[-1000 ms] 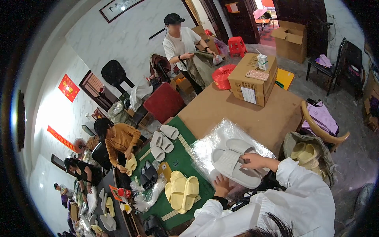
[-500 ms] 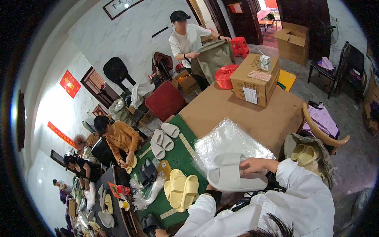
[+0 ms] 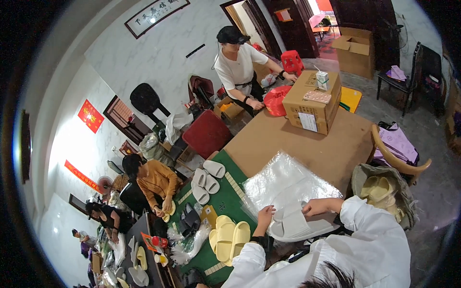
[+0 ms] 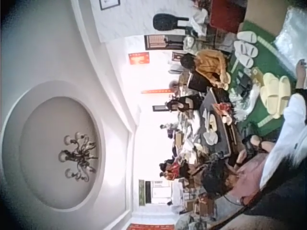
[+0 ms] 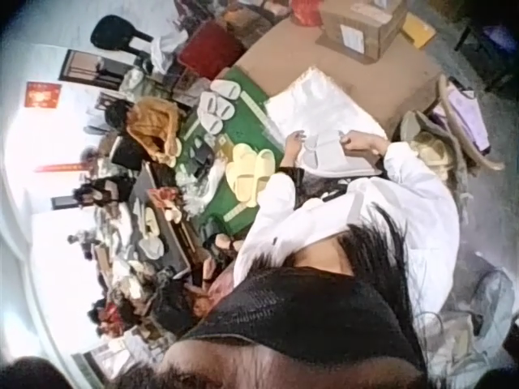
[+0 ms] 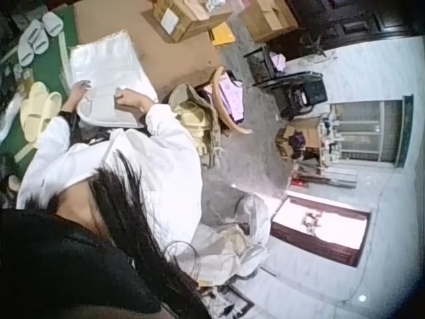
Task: Packing yellow and grey sandals into plastic bags and placing them into a larger transport sack in a manufacturing facility.
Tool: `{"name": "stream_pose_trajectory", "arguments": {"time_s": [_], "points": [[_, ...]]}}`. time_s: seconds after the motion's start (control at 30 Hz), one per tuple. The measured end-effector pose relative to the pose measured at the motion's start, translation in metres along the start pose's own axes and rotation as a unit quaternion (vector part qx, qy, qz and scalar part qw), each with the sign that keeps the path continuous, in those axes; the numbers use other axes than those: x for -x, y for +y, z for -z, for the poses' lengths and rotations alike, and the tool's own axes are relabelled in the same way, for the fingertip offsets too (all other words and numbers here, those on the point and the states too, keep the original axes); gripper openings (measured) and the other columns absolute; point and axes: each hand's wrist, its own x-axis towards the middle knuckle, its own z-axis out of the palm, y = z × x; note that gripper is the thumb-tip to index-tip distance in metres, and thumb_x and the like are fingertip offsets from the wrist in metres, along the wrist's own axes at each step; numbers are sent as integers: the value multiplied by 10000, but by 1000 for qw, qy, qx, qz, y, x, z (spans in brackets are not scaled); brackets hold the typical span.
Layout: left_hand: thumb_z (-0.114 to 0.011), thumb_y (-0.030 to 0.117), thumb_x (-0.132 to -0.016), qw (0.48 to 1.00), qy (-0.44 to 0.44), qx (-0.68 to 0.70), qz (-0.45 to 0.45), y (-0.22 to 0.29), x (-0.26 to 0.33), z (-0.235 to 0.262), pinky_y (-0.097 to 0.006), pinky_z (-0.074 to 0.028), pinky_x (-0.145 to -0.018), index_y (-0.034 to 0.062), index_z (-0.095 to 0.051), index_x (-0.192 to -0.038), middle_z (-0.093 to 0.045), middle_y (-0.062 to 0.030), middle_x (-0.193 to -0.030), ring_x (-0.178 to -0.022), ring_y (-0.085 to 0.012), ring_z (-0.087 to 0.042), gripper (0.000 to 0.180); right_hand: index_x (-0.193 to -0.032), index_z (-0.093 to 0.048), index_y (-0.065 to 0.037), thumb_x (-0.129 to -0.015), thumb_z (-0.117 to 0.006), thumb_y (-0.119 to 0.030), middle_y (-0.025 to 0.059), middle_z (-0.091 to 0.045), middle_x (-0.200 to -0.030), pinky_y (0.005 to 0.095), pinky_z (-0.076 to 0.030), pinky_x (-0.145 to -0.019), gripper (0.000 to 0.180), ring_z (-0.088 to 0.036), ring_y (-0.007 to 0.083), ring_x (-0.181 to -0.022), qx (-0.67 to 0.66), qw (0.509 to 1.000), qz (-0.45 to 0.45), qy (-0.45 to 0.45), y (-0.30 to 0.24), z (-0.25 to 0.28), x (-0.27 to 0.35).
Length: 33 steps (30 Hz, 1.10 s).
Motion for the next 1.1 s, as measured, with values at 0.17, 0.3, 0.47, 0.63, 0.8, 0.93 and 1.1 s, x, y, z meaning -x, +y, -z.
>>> {"name": "stream_pose_trajectory", "arguments": {"time_s": [0.17, 0.3, 0.47, 0.63, 0.8, 0.93, 1.1], "points": [[-434, 180, -880, 971, -32, -203, -121, 33, 4, -18, -352, -485, -734, 36, -580, -1065, -629, -175, -944, -851, -295, -617, 276, -839, -613, -25, -723, -549, -186, 119, -625, -769, 316, -446, -651, 208, -569, 172, -679, 46, 986, -48, 151, 25, -8, -6], [-415, 118, -828, 923, -43, -342, -169, 69, 24, -24, -413, -459, -780, 24, -522, -1139, -583, -213, -1016, -920, -353, -566, 341, -775, -632, -40, -700, -553, -182, 124, -615, -781, 382, -446, -649, 178, -584, 305, -711, 128, 957, 43, 257, 28, -8, -8], [-418, 92, -826, 881, 32, -371, -291, 58, 34, -45, -410, -460, -799, 16, -520, -1140, -551, -226, -1089, -925, -368, -563, 339, -738, -632, -46, -685, -568, -197, 141, -603, -806, 407, -442, -673, 172, -570, 329, -771, 189, 895, -30, 403, 20, -19, -6], [-454, 131, -840, 834, -5, -431, -345, 58, 34, -48, -451, -388, -912, 59, -488, -1203, -487, -184, -1222, -1076, -378, -487, 372, -714, -616, -45, -686, -578, -198, 151, -550, -773, 445, -418, -678, 160, -536, 327, -814, 278, 869, 39, 406, 1, -23, 2], [-466, 152, -852, 828, 10, -450, -335, 97, 62, -58, -553, -265, -966, 189, -429, -1282, -392, -136, -1325, -1197, -371, -370, 434, -811, -566, -38, -684, -592, -183, 145, -518, -766, 451, -413, -657, 194, -530, 332, -772, 274, 864, 66, 417, -9, -23, 2], [-484, 168, -855, 829, -12, -417, -372, 107, 78, -68, -596, -199, -977, 261, -409, -1301, -286, -109, -1398, -1258, -362, -284, 462, -1001, -531, -33, -693, -608, -199, 207, -516, -990, 455, -401, -773, 358, -495, 376, -959, 266, 840, 44, 471, 10, -34, -20], [-495, 145, -850, 854, -70, -342, -386, 117, 90, -73, -561, -183, -1003, 250, -435, -1285, -261, -132, -1407, -1275, -369, -254, 452, -1121, -477, -25, -688, -627, -224, 245, -478, -1103, 469, -386, -826, 499, -465, 390, -1050, 374, 748, 18, 549, 43, -27, -59]]}}
